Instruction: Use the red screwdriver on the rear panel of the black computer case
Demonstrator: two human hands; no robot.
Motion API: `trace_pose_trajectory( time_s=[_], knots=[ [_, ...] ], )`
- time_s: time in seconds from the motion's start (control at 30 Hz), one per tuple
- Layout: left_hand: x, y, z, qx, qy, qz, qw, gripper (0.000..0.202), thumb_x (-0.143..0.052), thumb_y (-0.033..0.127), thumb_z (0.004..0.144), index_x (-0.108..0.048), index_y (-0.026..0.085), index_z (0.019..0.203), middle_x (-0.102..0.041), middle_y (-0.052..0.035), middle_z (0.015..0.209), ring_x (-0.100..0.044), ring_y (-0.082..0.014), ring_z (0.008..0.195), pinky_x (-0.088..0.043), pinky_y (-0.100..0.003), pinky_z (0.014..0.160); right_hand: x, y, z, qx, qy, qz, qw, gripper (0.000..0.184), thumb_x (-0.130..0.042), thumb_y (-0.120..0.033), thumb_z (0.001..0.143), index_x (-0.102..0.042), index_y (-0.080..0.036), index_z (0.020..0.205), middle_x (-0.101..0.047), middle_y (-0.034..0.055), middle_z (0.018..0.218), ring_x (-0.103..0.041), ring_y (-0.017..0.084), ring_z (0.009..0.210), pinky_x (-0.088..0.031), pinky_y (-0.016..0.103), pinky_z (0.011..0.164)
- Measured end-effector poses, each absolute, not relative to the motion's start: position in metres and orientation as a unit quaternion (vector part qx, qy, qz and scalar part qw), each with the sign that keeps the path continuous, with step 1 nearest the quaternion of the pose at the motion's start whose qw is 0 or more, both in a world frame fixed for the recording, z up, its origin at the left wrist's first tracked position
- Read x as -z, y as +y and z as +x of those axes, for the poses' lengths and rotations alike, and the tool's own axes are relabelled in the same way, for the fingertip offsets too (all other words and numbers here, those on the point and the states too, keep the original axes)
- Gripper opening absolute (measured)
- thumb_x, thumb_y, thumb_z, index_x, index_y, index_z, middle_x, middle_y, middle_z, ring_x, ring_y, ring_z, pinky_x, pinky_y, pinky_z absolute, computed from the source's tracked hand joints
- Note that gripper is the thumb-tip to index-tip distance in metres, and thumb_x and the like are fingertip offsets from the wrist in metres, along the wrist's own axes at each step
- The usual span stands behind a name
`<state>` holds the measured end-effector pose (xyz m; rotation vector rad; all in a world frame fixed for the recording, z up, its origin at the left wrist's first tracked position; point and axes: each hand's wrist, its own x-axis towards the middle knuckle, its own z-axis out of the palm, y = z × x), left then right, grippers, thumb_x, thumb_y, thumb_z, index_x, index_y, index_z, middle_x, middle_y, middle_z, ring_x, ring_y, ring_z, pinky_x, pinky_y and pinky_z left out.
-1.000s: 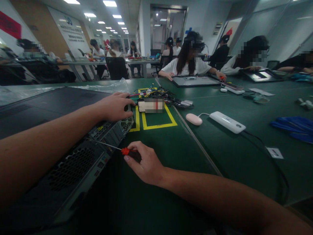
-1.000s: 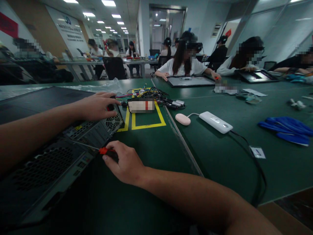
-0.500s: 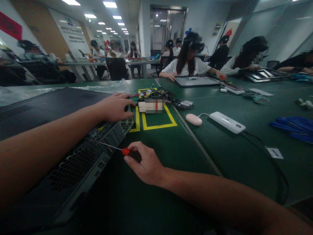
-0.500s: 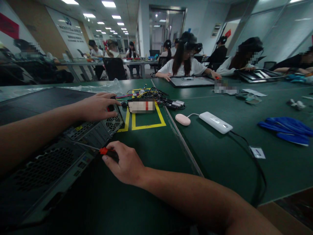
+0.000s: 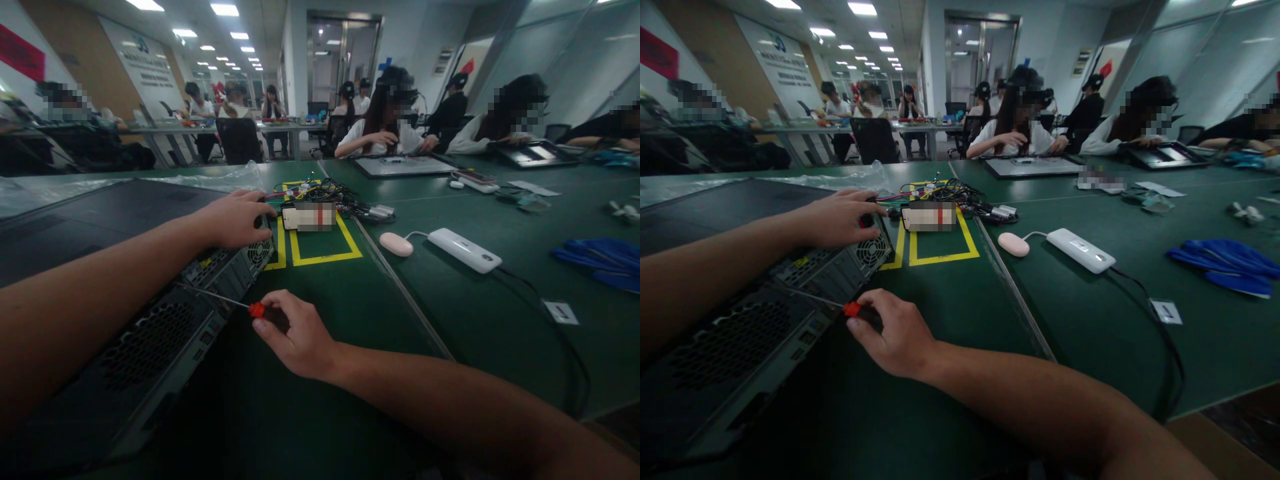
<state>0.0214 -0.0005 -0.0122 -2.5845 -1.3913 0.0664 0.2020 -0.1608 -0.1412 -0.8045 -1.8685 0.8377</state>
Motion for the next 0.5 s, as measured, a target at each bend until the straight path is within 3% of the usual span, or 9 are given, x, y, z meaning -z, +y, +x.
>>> trace_pose_trajectory(
  time_s=[0.3,0.5],
  knots=[
    [0.0135,0.0003,0.0198,-0.02,-0.473,-0.875,0.099,0.068,-0.049,0.059,0.091,-0.066,0.026,0.148,-0.049,-0.0097,0.168,-0.043,-0.0393,0.154,-0.028,-0.053,0.129,0.1425,-0.1585,0.2037,-0.282,-0.78,-0.323,0.455,0.024,-0.058,-0.042,0.107,-0.067,-0.021,0.115,-0.073,0.0063,0.103,-0.068,0.019,0.09,-0.057,0.035,0.084],
    [0.0134,0.001,0.0198,-0.02,-0.472,-0.875,0.106,0.067,-0.049,0.061,0.092,-0.067,0.026,0.147,-0.05,-0.0095,0.166,-0.045,-0.0387,0.153,-0.03,-0.052,0.129,0.14,-0.1591,0.2033,-0.286,-0.782,-0.324,0.449,0.027,-0.053,-0.041,0.11,-0.069,-0.02,0.115,-0.072,0.0066,0.102,-0.068,0.019,0.089,-0.057,0.034,0.083]
  ],
)
